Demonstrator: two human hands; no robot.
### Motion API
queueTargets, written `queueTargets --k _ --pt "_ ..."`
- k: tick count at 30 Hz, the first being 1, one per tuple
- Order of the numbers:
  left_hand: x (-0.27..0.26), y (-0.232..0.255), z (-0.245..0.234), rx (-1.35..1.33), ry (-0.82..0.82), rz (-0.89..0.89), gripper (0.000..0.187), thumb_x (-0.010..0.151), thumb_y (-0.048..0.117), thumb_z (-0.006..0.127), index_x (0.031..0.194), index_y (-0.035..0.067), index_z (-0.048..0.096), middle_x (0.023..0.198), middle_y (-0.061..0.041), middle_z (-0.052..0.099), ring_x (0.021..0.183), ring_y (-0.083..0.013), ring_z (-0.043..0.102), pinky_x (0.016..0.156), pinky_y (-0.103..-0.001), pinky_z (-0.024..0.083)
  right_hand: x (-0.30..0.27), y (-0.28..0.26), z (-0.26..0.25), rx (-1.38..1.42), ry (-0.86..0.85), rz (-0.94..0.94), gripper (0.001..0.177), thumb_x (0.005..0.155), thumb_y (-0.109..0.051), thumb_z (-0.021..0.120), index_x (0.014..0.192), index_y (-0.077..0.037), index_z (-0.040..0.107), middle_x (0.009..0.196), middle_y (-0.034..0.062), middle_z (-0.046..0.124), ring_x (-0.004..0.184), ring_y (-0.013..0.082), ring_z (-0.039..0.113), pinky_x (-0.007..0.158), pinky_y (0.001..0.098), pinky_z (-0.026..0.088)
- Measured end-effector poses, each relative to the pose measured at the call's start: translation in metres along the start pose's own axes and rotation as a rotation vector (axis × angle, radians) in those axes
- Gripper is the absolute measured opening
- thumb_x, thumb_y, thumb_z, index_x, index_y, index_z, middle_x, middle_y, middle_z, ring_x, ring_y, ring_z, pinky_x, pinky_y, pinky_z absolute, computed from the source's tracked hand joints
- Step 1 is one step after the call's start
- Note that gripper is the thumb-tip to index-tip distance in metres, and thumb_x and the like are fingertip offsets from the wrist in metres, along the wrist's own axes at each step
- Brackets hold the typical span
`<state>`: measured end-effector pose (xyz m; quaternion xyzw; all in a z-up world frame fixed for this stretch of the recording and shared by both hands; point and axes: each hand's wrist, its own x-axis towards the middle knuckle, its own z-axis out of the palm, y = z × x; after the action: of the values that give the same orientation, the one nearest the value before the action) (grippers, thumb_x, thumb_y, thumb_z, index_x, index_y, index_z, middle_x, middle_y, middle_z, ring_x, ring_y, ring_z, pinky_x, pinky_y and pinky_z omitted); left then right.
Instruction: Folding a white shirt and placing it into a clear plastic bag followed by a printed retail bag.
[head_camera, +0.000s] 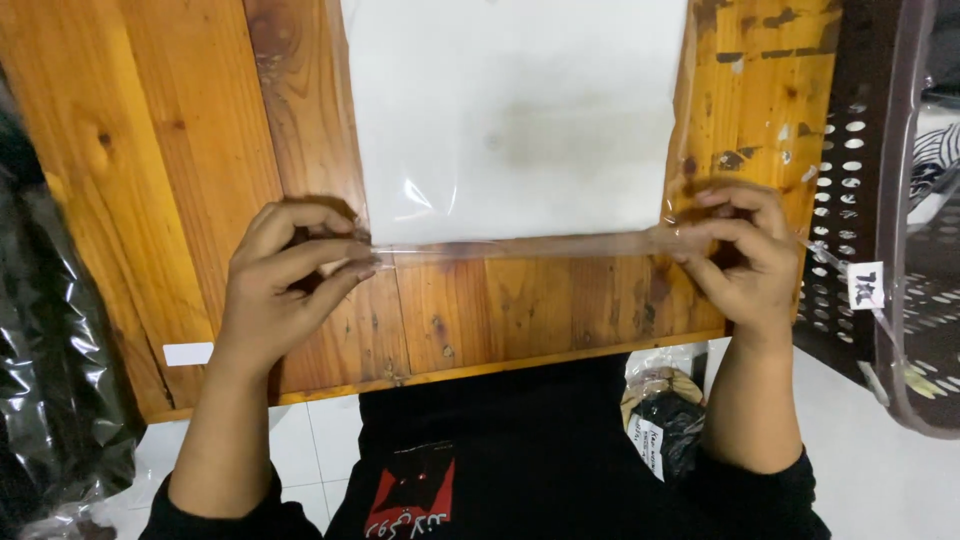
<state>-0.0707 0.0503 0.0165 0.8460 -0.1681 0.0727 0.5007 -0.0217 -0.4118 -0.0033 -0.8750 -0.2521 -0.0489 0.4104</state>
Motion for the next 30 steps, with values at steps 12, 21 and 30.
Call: queueTargets --k 12,21,30 --pt "0.003 -0.002 0.003 0.043 0.050 -0.084 0.006 0.092 0.002 0.081 0.097 0.005 0.079 0.108 -0.012 0.077 0.103 -0.0241 0.071 0.099 -0.036 0.051 0.009 -0.009 0.012 0.343 0.068 0.228 0.010 0.095 0.004 0.075 0.102 0.007 0.068 0.100 0.0204 0.072 0.095 0.0281 0.074 0.092 0.0326 0.064" --pt "0.007 0.016 -0.004 -0.056 -0.039 -0.239 0.031 0.083 0.016 0.085 0.112 0.011 0.076 0.119 -0.005 0.071 0.117 -0.0205 0.062 0.108 -0.035 0.044 0.001 0.008 0.002 0.342 -0.026 0.290 0.026 0.098 -0.020 0.071 0.119 -0.004 0.068 0.101 0.0066 0.072 0.061 0.0019 0.050 0.055 0.0146 0.041" --pt "0.014 0.031 0.001 -0.260 0.166 -0.404 0.029 0.097 0.008 0.071 0.124 0.001 0.060 0.111 -0.010 0.071 0.104 -0.0180 0.067 0.100 -0.030 0.055 0.021 -0.014 0.006 0.235 0.153 0.271 0.003 0.105 0.009 0.067 0.107 0.007 0.067 0.108 0.0220 0.070 0.105 0.0292 0.071 0.097 0.0346 0.060"
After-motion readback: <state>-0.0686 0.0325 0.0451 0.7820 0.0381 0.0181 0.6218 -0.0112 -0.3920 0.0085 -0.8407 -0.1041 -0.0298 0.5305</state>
